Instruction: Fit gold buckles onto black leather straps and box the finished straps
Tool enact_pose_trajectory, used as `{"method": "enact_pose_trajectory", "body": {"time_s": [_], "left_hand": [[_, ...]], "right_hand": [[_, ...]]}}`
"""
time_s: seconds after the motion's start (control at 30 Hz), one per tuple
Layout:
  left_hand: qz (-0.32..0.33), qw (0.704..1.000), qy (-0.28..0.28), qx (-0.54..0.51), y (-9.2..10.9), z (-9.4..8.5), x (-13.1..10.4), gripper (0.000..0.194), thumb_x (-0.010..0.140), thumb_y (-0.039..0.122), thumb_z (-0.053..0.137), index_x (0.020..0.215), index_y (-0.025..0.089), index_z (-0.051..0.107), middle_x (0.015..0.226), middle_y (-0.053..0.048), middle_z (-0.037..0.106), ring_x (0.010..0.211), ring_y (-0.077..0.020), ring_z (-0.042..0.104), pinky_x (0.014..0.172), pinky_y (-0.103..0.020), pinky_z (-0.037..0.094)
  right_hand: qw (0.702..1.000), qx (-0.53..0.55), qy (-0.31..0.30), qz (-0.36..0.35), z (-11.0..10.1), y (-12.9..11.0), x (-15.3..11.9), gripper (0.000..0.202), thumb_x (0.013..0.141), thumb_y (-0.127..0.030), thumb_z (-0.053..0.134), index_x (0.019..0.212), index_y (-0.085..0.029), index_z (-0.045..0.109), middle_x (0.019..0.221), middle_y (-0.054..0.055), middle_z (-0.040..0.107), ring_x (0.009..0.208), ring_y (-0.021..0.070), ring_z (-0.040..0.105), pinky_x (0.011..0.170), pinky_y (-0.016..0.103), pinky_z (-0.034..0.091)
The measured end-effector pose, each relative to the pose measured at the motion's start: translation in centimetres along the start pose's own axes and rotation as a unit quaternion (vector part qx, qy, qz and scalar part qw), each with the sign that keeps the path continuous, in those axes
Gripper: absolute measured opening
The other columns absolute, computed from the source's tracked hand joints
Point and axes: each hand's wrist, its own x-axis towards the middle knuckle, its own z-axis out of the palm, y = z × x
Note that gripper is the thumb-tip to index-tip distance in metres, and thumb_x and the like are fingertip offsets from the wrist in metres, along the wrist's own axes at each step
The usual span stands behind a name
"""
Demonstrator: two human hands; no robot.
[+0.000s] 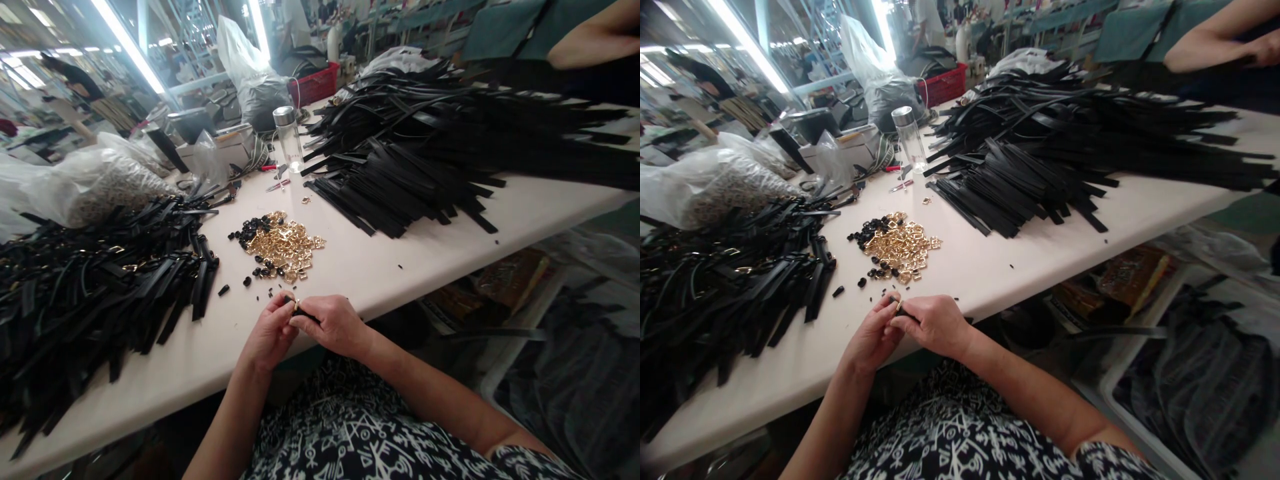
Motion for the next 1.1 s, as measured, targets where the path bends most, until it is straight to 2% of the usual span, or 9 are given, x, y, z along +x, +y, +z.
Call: {"method": "enact_pose_trajectory", "body": {"time_s": [0.2, 0.3, 0.4, 0.6, 0.77, 0.87, 0.97, 1.1], "left_hand": [[0.014, 0.999, 0.023, 0.019, -0.8, 0.1, 0.0, 0.041, 0.060, 0.032, 0.090, 0.083, 0.016, 0.061, 0.062, 0.008, 0.052, 0.042, 0.0009, 0.036, 0.039, -0.009, 0.028], [0.041, 0.998, 0.044, 0.032, -1.1, 0.1, -0.2, 0.040, 0.061, 0.041, 0.089, 0.078, 0.015, 0.063, 0.061, 0.006, 0.053, 0.044, -0.0013, 0.039, 0.040, -0.012, 0.030], [0.078, 0.995, 0.033, 0.056, -1.3, 0.0, -0.5, 0.037, 0.064, 0.045, 0.085, 0.074, 0.016, 0.064, 0.057, 0.005, 0.050, 0.047, -0.0036, 0.040, 0.045, -0.015, 0.034], [0.114, 0.984, -0.007, 0.138, -1.1, -1.1, -0.8, 0.023, 0.064, 0.027, 0.082, 0.081, 0.015, 0.071, 0.057, 0.004, 0.054, 0.051, -0.0064, 0.044, 0.050, -0.019, 0.037], [0.122, 0.982, 0.000, 0.145, -1.0, -1.3, -0.7, 0.027, 0.068, 0.038, 0.083, 0.077, 0.015, 0.072, 0.055, 0.001, 0.057, 0.050, -0.0081, 0.048, 0.049, -0.020, 0.039], [0.102, 0.988, 0.014, 0.117, -1.1, -1.0, -0.6, 0.033, 0.067, 0.042, 0.085, 0.078, 0.014, 0.073, 0.053, 0.002, 0.057, 0.049, -0.0071, 0.048, 0.048, -0.018, 0.039], [0.076, 0.993, 0.042, 0.081, -1.0, -0.7, -0.5, 0.036, 0.058, 0.040, 0.090, 0.078, 0.014, 0.074, 0.061, 0.000, 0.062, 0.050, -0.0056, 0.050, 0.047, -0.016, 0.040], [0.126, 0.987, 0.085, 0.046, -0.3, -0.5, -0.3, 0.036, 0.052, 0.034, 0.093, 0.074, 0.015, 0.073, 0.064, 0.001, 0.064, 0.051, -0.0043, 0.051, 0.048, -0.015, 0.041]], "right_hand": [[0.997, -0.059, 0.059, 0.002, 0.8, 0.0, -0.5, 0.043, 0.098, -0.047, 0.049, 0.066, -0.019, 0.052, 0.062, 0.002, 0.059, 0.057, 0.0127, 0.047, 0.058, 0.029, 0.028], [0.996, -0.038, 0.067, 0.036, 0.9, -0.1, -0.5, 0.044, 0.098, -0.045, 0.048, 0.062, -0.019, 0.050, 0.059, 0.001, 0.057, 0.056, 0.0121, 0.046, 0.057, 0.029, 0.029], [0.994, 0.016, 0.069, 0.079, 0.9, -0.2, -0.5, 0.043, 0.096, -0.041, 0.051, 0.059, -0.019, 0.049, 0.056, -0.001, 0.054, 0.054, 0.0108, 0.043, 0.056, 0.028, 0.028], [0.984, 0.139, 0.011, 0.112, 0.0, -0.5, -0.3, 0.038, 0.097, -0.037, 0.049, 0.068, -0.018, 0.063, 0.063, 0.000, 0.062, 0.060, 0.0119, 0.053, 0.060, 0.025, 0.037], [0.982, 0.158, -0.022, 0.097, -0.4, -0.4, -0.2, 0.039, 0.098, -0.038, 0.046, 0.073, -0.018, 0.068, 0.069, 0.001, 0.067, 0.063, 0.0128, 0.057, 0.063, 0.025, 0.040], [0.987, 0.128, -0.028, 0.087, -0.2, -0.2, -0.1, 0.040, 0.097, -0.038, 0.047, 0.069, -0.017, 0.065, 0.067, 0.002, 0.065, 0.062, 0.0127, 0.056, 0.062, 0.025, 0.039], [0.992, 0.100, -0.033, 0.071, -0.1, 0.1, -0.2, 0.037, 0.096, -0.038, 0.049, 0.067, -0.018, 0.061, 0.065, 0.001, 0.062, 0.061, 0.0125, 0.053, 0.061, 0.026, 0.037], [0.991, 0.107, -0.050, 0.064, -0.6, 0.4, -0.4, 0.024, 0.094, -0.030, 0.053, 0.075, -0.019, 0.060, 0.069, 0.000, 0.062, 0.064, 0.0125, 0.052, 0.062, 0.025, 0.037]]}}
